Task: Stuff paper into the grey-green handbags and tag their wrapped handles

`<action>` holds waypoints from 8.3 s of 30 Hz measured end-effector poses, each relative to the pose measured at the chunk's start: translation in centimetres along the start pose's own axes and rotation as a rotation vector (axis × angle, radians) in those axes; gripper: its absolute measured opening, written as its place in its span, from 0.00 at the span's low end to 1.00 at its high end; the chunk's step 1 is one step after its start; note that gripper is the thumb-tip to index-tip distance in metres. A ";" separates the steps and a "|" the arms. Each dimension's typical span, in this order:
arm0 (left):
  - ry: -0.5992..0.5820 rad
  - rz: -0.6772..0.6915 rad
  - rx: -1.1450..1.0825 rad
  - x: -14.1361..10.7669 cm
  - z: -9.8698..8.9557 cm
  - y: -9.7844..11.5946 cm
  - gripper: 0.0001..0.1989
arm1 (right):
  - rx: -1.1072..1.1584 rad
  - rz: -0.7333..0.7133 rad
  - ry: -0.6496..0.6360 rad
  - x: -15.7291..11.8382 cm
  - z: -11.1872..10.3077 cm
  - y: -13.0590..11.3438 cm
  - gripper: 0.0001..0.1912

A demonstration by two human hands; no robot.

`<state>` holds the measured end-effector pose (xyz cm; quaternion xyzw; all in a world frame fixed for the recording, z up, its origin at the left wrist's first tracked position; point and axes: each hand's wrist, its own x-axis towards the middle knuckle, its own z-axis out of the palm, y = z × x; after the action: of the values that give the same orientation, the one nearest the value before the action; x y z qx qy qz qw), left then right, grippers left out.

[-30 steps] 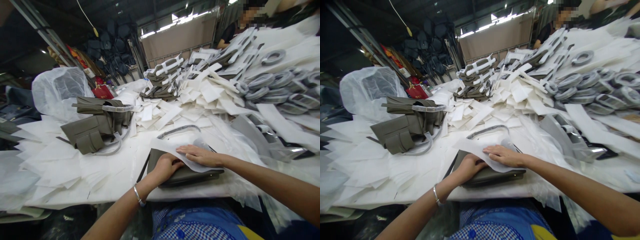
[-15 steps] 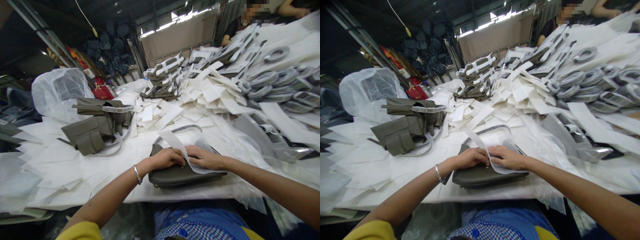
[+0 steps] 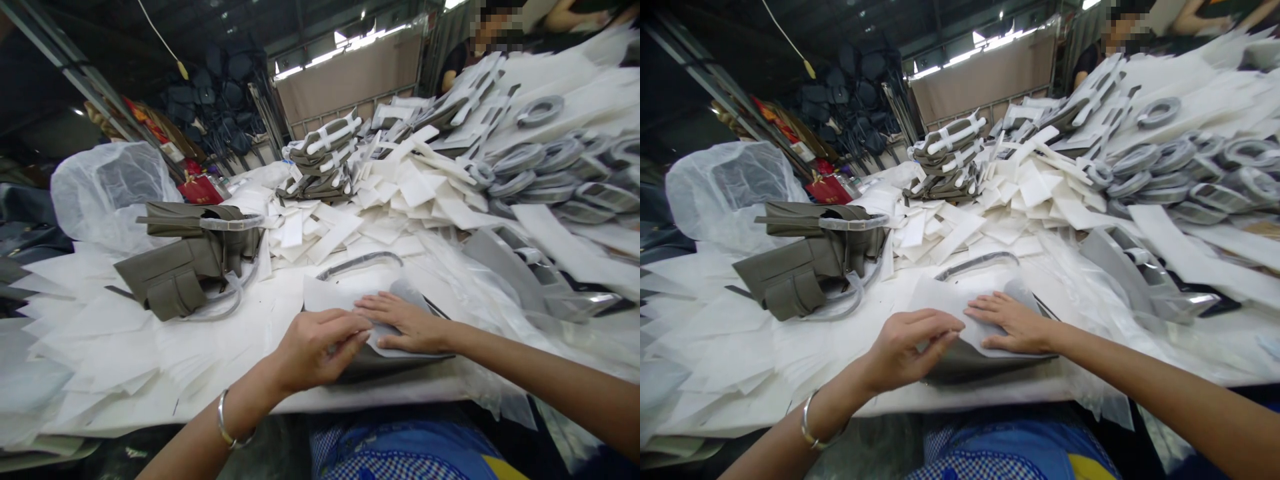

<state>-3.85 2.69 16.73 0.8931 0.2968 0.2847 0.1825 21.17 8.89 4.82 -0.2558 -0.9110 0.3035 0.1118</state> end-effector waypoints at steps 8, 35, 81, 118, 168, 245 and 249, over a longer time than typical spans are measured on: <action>-0.236 -0.259 0.396 0.0 4.6 -1.4 0.27 | -0.134 -0.074 0.036 -0.5 0.7 -0.5 0.40; -0.163 -0.133 0.650 -10.0 9.8 -5.5 0.30 | -0.182 -0.123 -0.059 -1.8 1.0 -0.3 0.46; -0.114 -0.359 0.428 -7.4 10.7 -5.2 0.27 | -0.294 -0.214 -0.026 -1.2 0.8 0.5 0.20; -0.005 -0.067 0.724 -9.8 10.3 -8.5 0.25 | -0.514 -0.199 0.062 -2.3 1.2 1.9 0.39; -0.247 -0.420 0.306 -1.3 5.4 -10.0 0.14 | -0.461 0.268 0.098 2.4 -2.2 1.2 0.16; -0.336 -0.521 0.313 -2.0 5.6 -10.8 0.14 | -0.222 0.165 0.082 1.5 -1.9 2.6 0.22; -0.368 -0.442 0.357 -1.5 6.3 -11.0 0.12 | -0.331 0.139 0.115 2.0 -1.3 2.2 0.17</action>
<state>-5.69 9.06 5.82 0.8614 0.4905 0.0159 0.1310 20.83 12.13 4.59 -0.3497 -0.9209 0.1412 0.0988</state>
